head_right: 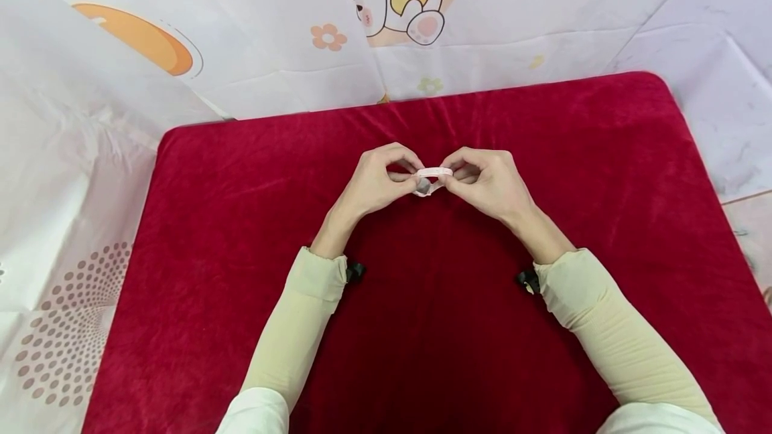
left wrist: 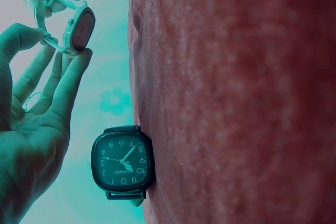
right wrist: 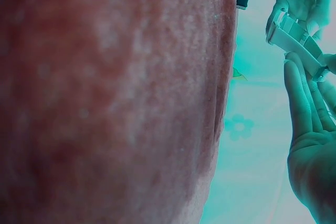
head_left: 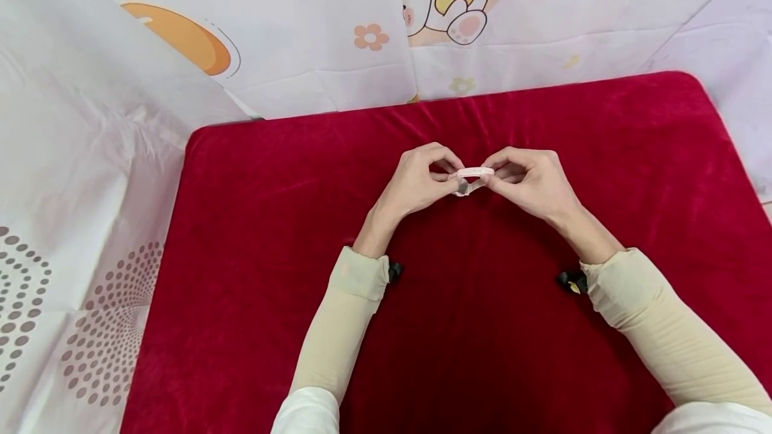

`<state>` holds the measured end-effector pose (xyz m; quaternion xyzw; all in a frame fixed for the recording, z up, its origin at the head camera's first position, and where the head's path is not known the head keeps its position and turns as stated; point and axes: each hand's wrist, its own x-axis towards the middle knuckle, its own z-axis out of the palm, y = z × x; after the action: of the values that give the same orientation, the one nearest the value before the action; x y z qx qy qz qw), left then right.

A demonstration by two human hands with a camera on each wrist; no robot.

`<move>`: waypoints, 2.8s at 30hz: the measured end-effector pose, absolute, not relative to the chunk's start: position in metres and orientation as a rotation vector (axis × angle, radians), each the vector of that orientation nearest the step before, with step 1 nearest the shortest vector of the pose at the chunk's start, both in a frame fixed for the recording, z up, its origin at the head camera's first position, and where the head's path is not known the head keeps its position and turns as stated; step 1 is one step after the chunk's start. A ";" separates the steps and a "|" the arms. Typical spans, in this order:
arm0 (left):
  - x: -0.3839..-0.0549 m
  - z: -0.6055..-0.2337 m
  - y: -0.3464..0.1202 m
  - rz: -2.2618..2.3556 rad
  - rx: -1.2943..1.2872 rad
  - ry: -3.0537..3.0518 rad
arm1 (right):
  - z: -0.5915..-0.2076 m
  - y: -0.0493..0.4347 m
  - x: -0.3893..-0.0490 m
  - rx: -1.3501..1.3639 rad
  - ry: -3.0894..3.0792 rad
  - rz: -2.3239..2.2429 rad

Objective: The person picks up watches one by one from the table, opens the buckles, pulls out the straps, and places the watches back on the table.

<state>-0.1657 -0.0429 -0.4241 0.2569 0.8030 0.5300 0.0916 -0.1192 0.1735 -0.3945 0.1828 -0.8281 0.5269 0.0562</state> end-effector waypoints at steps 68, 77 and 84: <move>-0.162 -0.423 -0.046 1.490 0.748 2.364 | -0.394 0.175 -0.118 0.467 -2.547 1.698; -0.162 -0.424 -0.045 1.521 0.787 2.349 | -0.392 0.173 -0.118 0.498 -2.555 1.635; -0.161 -0.424 -0.046 1.529 0.779 2.369 | -0.392 0.173 -0.117 0.524 -2.545 1.642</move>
<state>-0.1613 -0.0464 -0.4236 0.2649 0.8050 0.5198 0.1080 -0.1174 0.1732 -0.3917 0.1704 -0.8275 0.5339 0.0341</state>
